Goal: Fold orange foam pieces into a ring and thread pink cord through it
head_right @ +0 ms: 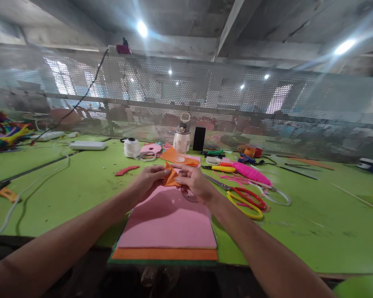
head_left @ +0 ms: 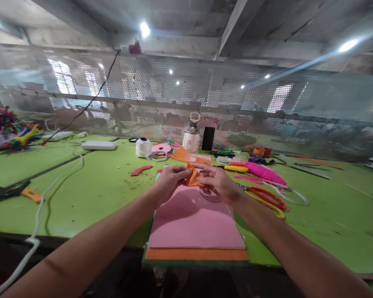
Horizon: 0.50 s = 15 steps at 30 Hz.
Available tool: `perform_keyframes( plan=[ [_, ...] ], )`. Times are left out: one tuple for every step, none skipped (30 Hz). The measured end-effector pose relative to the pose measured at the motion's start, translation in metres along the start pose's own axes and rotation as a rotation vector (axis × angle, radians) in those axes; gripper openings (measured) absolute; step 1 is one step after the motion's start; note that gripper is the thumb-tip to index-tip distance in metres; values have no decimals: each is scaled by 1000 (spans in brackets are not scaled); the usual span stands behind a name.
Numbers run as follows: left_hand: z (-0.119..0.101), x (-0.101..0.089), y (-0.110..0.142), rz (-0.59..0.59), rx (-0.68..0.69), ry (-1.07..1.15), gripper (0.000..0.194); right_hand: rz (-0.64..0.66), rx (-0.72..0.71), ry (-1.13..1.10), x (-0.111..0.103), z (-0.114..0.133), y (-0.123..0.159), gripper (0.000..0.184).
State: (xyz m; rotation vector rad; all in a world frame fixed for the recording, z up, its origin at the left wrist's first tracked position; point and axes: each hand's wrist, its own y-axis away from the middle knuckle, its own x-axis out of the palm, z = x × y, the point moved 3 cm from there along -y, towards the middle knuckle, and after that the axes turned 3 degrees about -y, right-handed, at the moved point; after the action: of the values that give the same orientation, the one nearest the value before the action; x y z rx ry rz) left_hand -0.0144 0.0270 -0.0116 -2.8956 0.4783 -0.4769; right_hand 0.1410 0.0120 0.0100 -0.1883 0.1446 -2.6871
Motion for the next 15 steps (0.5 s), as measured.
perform_keyframes(
  plan=[
    [-1,1,0,3,2,5,17,5,2,-3,0,-1,0,51],
    [-1,1,0,4,4,11,17,12,1,-4,-1,-1,-1,51],
    [-2,1,1,3,4,18,17,19,0,-5,-1,-2,-1,52],
    [-2,1,1,-1,3,26,17,25,-3,-3,-2,-2,-1,52],
    [-2,1,1,-7,0,32,17,29,-5,0,-2,-3,-2,52],
    [-2,1,1,-14,-4,38,18,32,-7,3,-2,-3,-2,52],
    [-2,1,0,-17,-7,42,18,35,-9,7,-2,-3,-2,51],
    [-2,1,0,-19,-9,45,19,39,-11,11,-2,-3,-2,51],
    [-2,2,0,-20,-10,49,19,44,-12,13,-2,-3,-2,51],
    [-3,2,0,-23,-9,53,19,49,-14,15,-2,-3,-2,51],
    [-3,2,0,-26,-9,57,19,54,-17,17,-2,-3,-2,51],
    [-3,2,-1,-28,-10,61,19,58,-19,20,-2,-3,-2,51],
    [-3,2,-1,-30,-10,64,19,61,-21,22,-2,-3,-2,51],
    [-3,2,-1,-32,-11,65,19,63,-23,24,-1,-3,-1,51],
    [-3,2,0,-31,-13,65,19,64,-26,27,-1,-3,-1,51]
  ],
)
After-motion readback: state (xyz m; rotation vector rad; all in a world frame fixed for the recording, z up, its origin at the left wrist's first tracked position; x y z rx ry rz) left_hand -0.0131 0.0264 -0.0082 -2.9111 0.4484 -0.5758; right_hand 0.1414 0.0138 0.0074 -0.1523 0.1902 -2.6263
